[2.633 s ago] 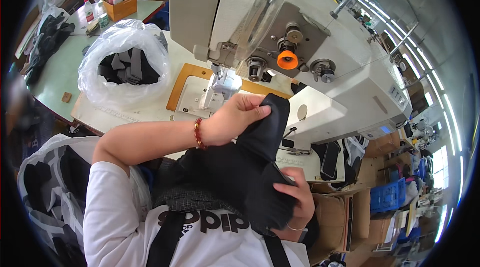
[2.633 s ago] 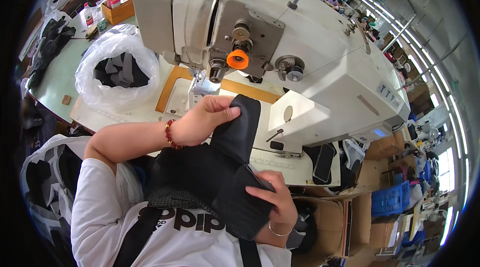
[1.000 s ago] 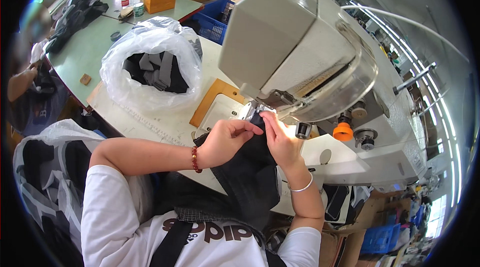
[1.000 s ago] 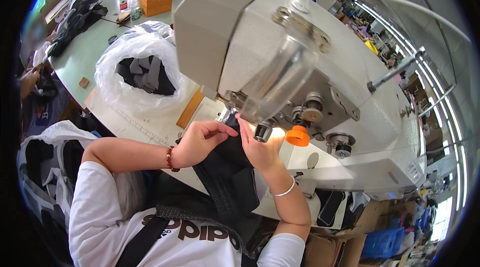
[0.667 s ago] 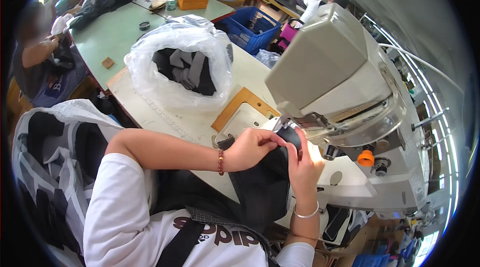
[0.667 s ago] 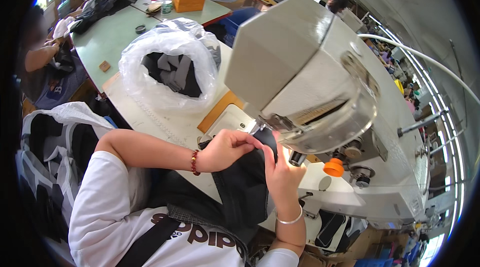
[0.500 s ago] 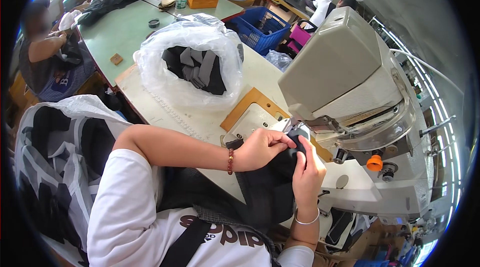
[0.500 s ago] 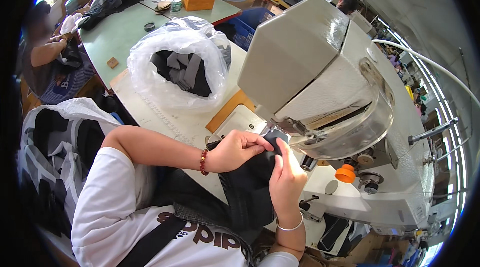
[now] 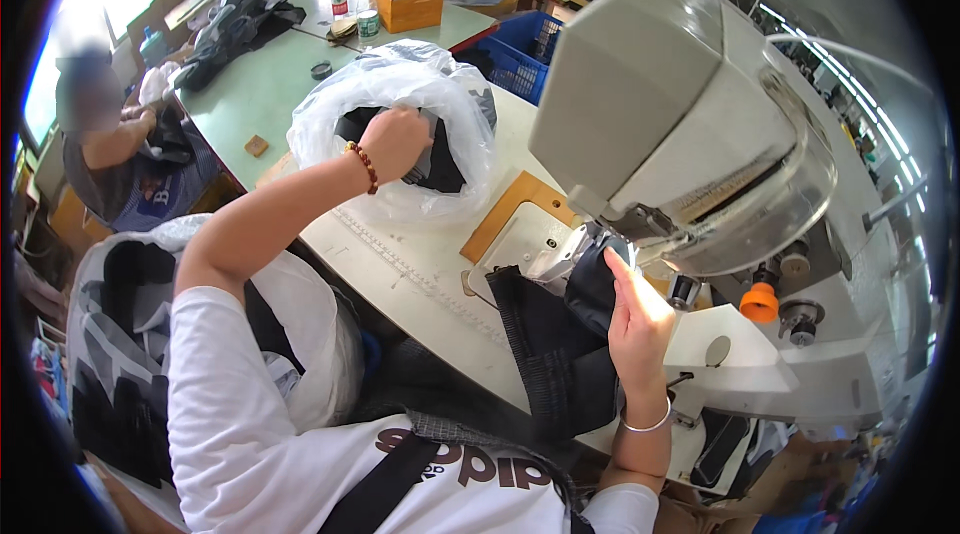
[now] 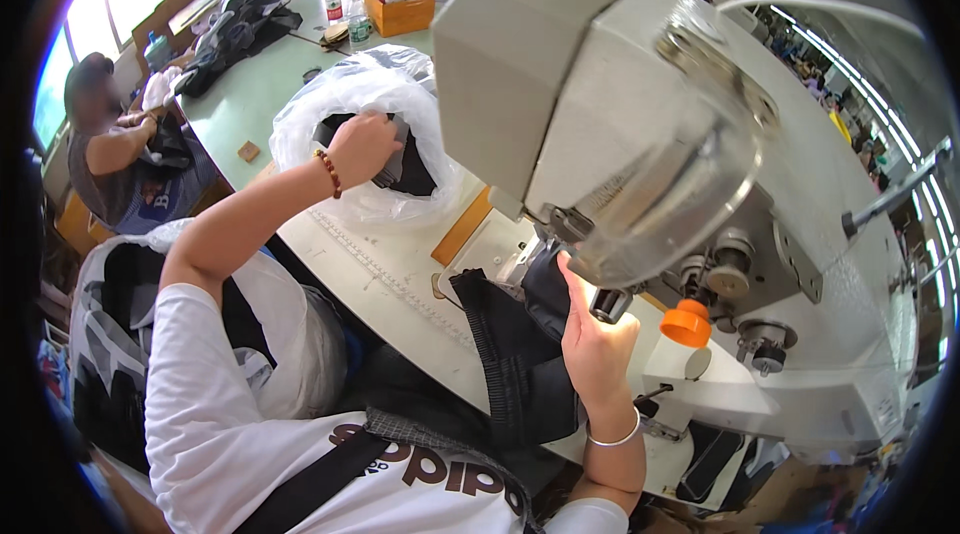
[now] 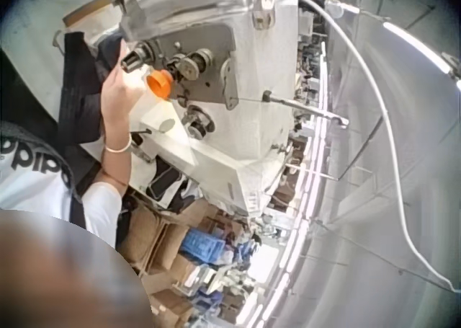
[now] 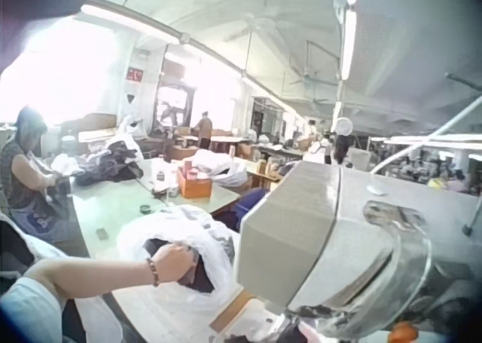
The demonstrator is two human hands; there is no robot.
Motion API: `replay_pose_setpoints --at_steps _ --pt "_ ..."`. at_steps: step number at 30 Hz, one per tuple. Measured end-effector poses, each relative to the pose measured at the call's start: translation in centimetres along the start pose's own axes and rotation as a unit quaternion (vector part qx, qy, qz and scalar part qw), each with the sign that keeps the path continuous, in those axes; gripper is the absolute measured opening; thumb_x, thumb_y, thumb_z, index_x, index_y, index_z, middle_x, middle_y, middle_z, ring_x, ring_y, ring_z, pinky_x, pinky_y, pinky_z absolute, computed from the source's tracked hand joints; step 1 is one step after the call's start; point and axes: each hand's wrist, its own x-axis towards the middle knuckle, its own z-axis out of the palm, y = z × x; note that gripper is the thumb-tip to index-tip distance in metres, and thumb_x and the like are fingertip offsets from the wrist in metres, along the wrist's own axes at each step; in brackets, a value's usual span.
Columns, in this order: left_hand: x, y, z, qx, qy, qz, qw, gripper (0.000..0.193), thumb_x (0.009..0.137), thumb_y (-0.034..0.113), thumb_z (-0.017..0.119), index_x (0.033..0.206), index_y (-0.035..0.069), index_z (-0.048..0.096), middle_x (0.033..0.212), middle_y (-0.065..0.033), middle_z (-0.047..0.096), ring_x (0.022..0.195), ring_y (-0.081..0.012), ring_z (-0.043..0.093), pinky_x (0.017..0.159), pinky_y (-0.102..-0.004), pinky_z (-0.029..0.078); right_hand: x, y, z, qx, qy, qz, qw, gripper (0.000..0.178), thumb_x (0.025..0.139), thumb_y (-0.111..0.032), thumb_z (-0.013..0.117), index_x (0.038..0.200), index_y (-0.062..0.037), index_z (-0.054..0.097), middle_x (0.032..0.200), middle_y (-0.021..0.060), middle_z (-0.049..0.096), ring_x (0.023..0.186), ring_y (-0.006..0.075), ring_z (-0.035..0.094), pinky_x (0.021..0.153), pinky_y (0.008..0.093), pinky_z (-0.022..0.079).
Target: Using an industrial sewing machine to stitch together black and grey shoe components in a manufacturing environment.
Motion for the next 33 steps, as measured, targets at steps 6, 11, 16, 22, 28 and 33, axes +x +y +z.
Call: replay_pose_setpoints --at_steps 6,11,16,22,28,33 --pt "2.8 1.1 1.4 0.002 -0.051 -0.061 0.997 0.038 0.093 0.036 0.07 0.094 -0.001 0.077 0.099 -0.0201 0.075 0.096 -0.0364 0.073 0.087 -0.0445 0.059 -0.3 0.0 0.3 -0.01 0.017 -0.017 1.0 0.041 0.093 0.008 0.064 0.131 -0.0074 0.072 0.095 0.0194 0.073 0.072 0.0306 0.07 0.065 0.0358 0.054" --pt "1.9 0.3 1.7 -0.004 -0.035 -0.062 0.997 0.027 0.092 0.027 0.068 0.089 0.001 0.076 0.09 -0.0194 0.075 0.093 -0.0373 0.073 0.085 -0.0461 0.058 -0.2 0.5 0.6 0.003 0.049 -0.033 0.998 0.043 0.091 0.005 0.067 0.132 -0.0101 0.073 0.083 0.0175 0.069 0.06 0.0291 0.065 0.056 0.0363 0.049" --pt "-2.7 -0.4 -1.9 -0.149 0.087 -0.021 0.985 0.008 0.092 0.007 0.068 0.092 -0.001 0.071 0.088 -0.0192 0.074 0.082 -0.0369 0.072 0.081 -0.042 0.057 -0.3 0.9 1.1 -0.003 0.074 -0.039 0.997 0.049 0.089 0.006 0.066 0.134 -0.0119 0.072 0.063 0.0143 0.057 0.052 0.0273 0.058 0.052 0.0376 0.044" --pt "-7.3 1.2 -7.7 -0.414 0.167 0.03 0.894 0.01 0.093 -0.005 0.066 0.1 -0.002 0.072 0.106 -0.0115 0.076 0.087 -0.0213 0.07 0.08 -0.0315 0.053 -0.4 1.3 1.0 -0.007 0.056 -0.034 0.998 0.054 0.089 0.006 0.065 0.139 -0.0163 0.07 0.058 0.0113 0.047 0.047 0.0254 0.049 0.05 0.039 0.041" --pt "-8.9 8.1 -8.8 -0.683 -0.066 -0.018 0.727 0.021 0.101 -0.008 0.054 0.122 -0.003 0.055 0.101 -0.0131 0.074 0.088 -0.0152 0.072 0.074 -0.0285 0.061 -0.3 1.4 1.1 -0.007 0.062 -0.039 0.997 0.057 0.09 0.005 0.065 0.141 -0.0188 0.068 0.057 0.0107 0.045 0.046 0.024 0.048 0.049 0.0389 0.041" --pt "-9.8 14.4 -9.3 -0.756 -0.141 0.032 0.638 0.044 0.104 -0.005 0.05 0.148 0.001 0.046 0.101 -0.0107 0.074 0.079 -0.0169 0.076 0.068 -0.0273 0.059 -0.5 1.8 1.0 -0.03 0.038 -0.042 0.998 0.053 0.091 0.002 0.066 0.141 -0.018 0.069 0.056 0.0109 0.047 0.045 0.0236 0.048 0.049 0.0377 0.041"
